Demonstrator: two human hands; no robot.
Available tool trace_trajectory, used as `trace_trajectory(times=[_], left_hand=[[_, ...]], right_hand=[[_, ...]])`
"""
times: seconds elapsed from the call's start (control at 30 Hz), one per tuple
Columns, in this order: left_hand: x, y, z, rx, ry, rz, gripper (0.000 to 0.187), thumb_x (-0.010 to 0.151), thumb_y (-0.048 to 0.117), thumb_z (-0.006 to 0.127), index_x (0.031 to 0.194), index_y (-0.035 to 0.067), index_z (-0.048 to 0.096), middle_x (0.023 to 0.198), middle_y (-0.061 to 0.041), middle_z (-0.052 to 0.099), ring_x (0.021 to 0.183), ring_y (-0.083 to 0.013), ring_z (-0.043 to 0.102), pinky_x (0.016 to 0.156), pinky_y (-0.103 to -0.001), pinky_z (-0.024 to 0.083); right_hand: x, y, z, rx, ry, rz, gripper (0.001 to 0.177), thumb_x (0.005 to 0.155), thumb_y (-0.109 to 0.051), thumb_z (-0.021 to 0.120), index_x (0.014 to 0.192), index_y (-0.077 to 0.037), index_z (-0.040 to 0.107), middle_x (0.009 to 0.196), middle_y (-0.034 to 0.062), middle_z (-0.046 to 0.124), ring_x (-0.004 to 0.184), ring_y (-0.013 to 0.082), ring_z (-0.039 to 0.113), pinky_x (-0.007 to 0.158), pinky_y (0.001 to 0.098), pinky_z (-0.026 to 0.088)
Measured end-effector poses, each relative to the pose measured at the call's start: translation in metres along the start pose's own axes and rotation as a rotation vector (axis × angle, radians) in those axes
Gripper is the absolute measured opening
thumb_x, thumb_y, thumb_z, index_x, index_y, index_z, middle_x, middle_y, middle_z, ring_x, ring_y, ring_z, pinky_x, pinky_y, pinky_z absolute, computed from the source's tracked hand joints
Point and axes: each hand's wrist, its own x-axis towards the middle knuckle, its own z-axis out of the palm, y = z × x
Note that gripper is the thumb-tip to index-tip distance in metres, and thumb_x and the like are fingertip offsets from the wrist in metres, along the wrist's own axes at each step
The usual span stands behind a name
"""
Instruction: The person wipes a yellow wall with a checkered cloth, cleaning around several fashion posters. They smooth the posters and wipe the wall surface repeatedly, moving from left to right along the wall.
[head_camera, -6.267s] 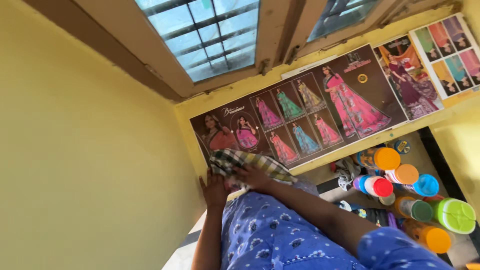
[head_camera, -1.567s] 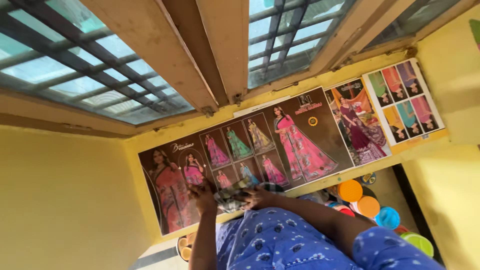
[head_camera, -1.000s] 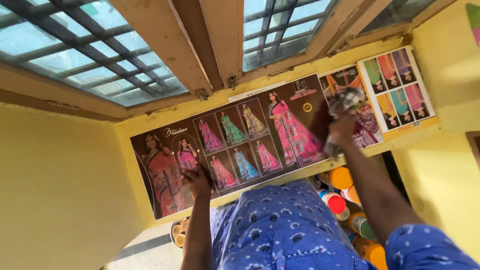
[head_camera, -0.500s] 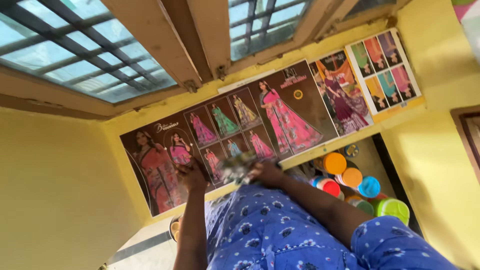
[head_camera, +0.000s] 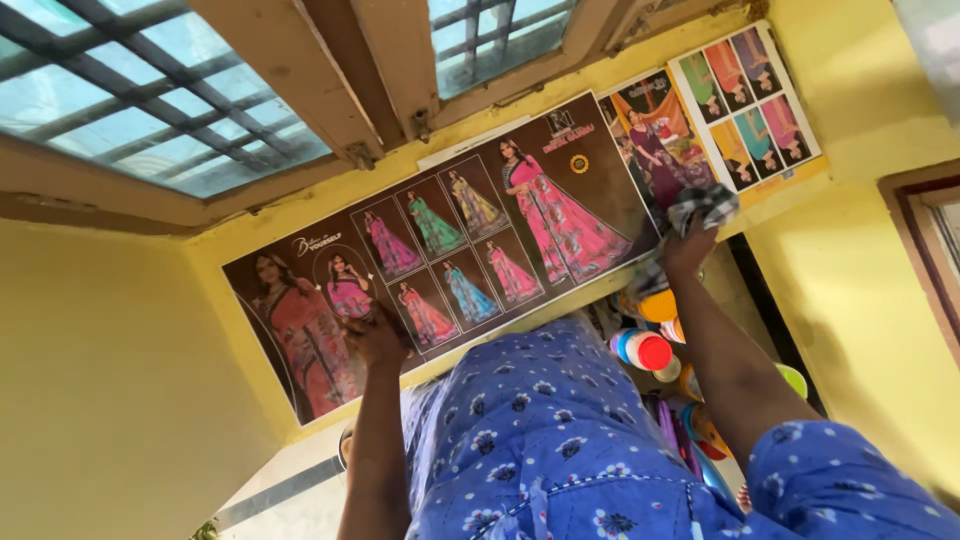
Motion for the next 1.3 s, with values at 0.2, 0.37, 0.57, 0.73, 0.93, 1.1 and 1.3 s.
trace_trajectory(times=[0.2,0.37,0.57,0.73,0.93,1.1,1.3], left_hand=[[-0.005,0.005,-0.001,-0.102,-0.026,-0.082,0.139,0.069,0.031,0.094,0.165,0.027,-0.005,0.163,-0.044,-0.006,0.149,-0.0648,0.011,0.114,-0.062,0.040],[-0.009,0.007,-0.009,-0.143,0.061,-0.069,0.126,0.076,0.030,0.087,0.165,0.027,-0.003,0.162,-0.043,-0.007,0.147,-0.0659,0.012,0.115,-0.065,0.035],[-0.015,0.009,-0.019,-0.153,0.052,-0.086,0.125,0.077,0.031,0.086,0.165,0.030,-0.002,0.163,-0.043,-0.009,0.149,-0.0653,0.010,0.119,-0.063,0.030],[-0.017,0.014,-0.026,-0.104,-0.057,-0.123,0.137,0.072,0.035,0.092,0.166,0.030,-0.007,0.165,-0.040,-0.010,0.152,-0.0615,0.005,0.122,-0.061,0.028],[-0.021,0.019,-0.028,-0.131,0.046,-0.140,0.118,0.081,0.035,0.083,0.164,0.033,0.000,0.165,-0.038,-0.007,0.151,-0.0608,0.008,0.119,-0.062,0.032],[-0.022,0.021,-0.023,-0.035,0.168,-0.134,0.108,0.084,0.028,0.076,0.167,0.030,0.007,0.165,-0.040,0.003,0.149,-0.0616,0.016,0.116,-0.061,0.036],[-0.020,0.016,-0.017,-0.047,0.323,-0.097,0.102,0.083,0.024,0.078,0.164,0.030,0.016,0.163,-0.038,0.013,0.145,-0.0605,0.023,0.113,-0.063,0.037]], right_hand=[[-0.075,-0.085,0.026,0.210,-0.140,-0.416,0.076,0.082,-0.007,0.069,0.155,-0.002,0.046,0.119,0.0210,0.058,0.117,0.0410,0.053,0.116,0.0580,0.036],[-0.138,-0.110,0.029,0.513,-0.503,-0.416,0.068,0.069,-0.006,0.075,0.134,-0.016,0.057,0.126,0.0174,0.058,0.116,0.0379,0.057,0.097,0.0438,0.051],[-0.064,-0.036,0.011,0.552,-0.305,0.139,0.110,0.065,-0.017,0.084,0.154,0.000,0.021,0.147,0.0245,0.044,0.134,0.0413,0.048,0.109,0.0457,0.042],[-0.008,0.008,0.002,0.546,-0.210,-0.058,0.139,0.048,-0.017,0.099,0.151,0.007,0.010,0.149,0.0305,0.034,0.137,0.0444,0.039,0.115,0.0461,0.034],[-0.002,0.000,0.015,0.941,-0.614,0.418,0.107,0.052,-0.006,0.085,0.147,0.000,0.037,0.133,0.0172,0.059,0.119,0.0317,0.061,0.095,0.0436,0.056],[-0.002,0.000,0.019,0.901,-0.456,0.217,0.102,0.050,-0.009,0.088,0.142,-0.007,0.044,0.129,0.0110,0.061,0.117,0.0253,0.060,0.098,0.0380,0.049],[-0.020,-0.020,0.022,0.399,-0.299,-0.043,0.106,0.064,-0.031,0.091,0.148,0.008,0.040,0.140,0.0330,0.054,0.129,0.0484,0.053,0.109,0.0491,0.044]])
